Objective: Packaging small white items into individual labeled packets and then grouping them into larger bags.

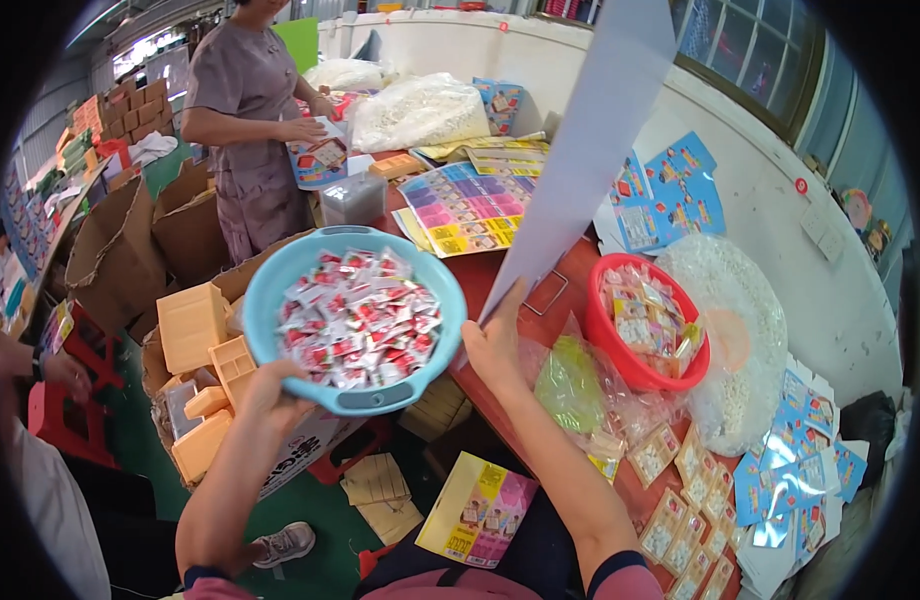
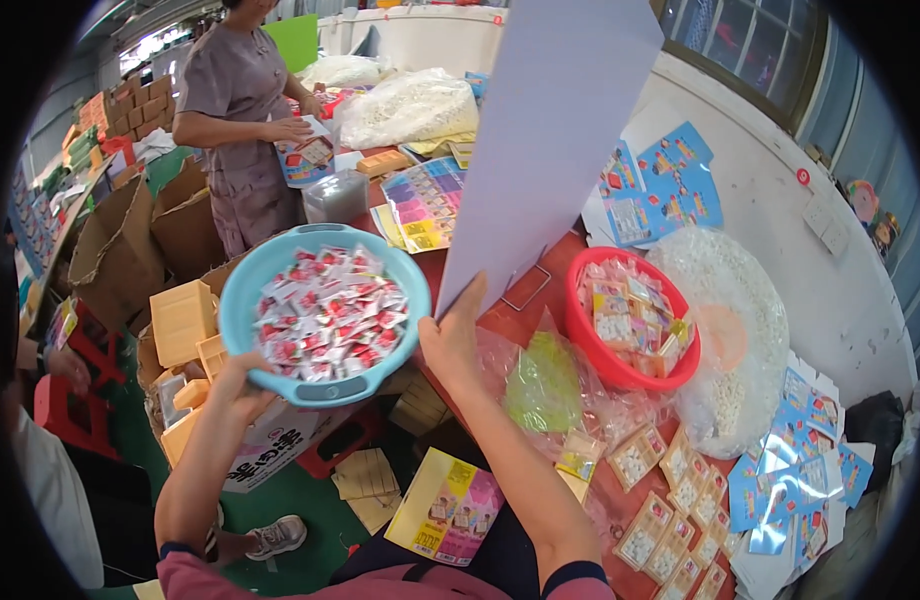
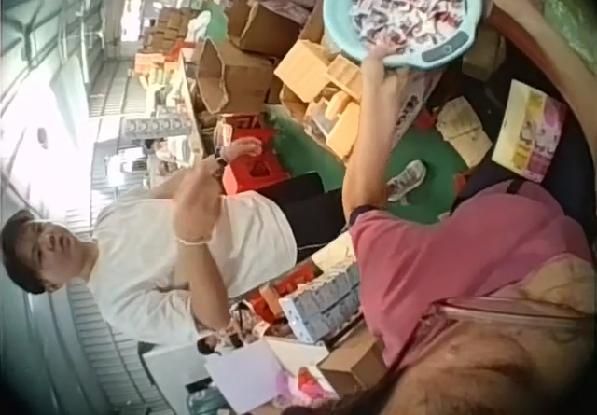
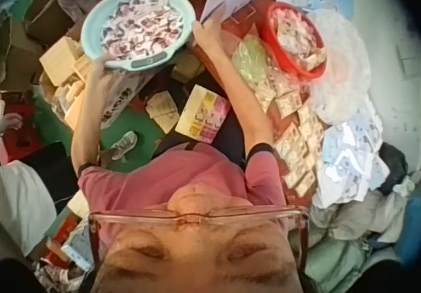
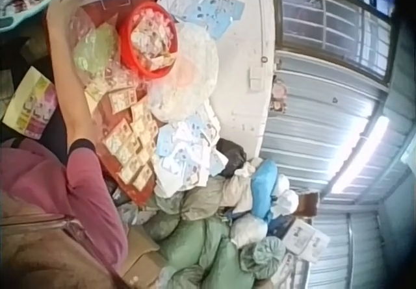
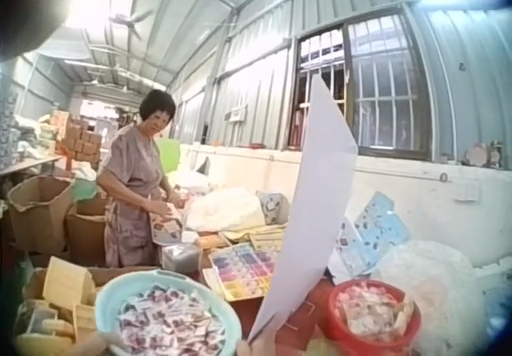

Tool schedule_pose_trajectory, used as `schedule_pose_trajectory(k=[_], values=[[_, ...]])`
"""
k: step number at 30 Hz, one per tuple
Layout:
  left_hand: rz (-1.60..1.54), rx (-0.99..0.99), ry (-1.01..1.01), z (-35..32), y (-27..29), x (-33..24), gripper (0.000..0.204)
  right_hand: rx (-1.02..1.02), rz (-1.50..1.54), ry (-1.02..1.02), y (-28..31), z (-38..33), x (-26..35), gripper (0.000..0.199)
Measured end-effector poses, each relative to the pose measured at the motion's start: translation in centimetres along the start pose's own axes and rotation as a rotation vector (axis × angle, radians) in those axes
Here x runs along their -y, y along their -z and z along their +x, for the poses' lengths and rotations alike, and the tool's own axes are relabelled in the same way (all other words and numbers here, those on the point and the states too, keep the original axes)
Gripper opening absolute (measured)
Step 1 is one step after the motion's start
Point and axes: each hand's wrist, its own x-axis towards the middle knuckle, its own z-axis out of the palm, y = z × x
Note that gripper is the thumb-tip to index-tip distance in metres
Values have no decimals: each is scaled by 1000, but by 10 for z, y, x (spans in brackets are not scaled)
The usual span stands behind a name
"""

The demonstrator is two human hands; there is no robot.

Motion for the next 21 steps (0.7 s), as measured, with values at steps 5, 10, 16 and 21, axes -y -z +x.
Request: schedule_pose_trajectory(k=[5,10,16,21], values=[[-52,-119,-102,-61,28,-13,50,3,-4,12,-6,9,-3,83],[107,-45,-233,-90,35,-12,48,-29,-80,-19,-20,27,-5,85],[1686,1102,-1838,29,-303,-110,11,-42,-91,-49,-58,49,3,83],[2606,1480,-2559,42,-333,-113,12,-75,-120,-50,-78,80,20,85]])
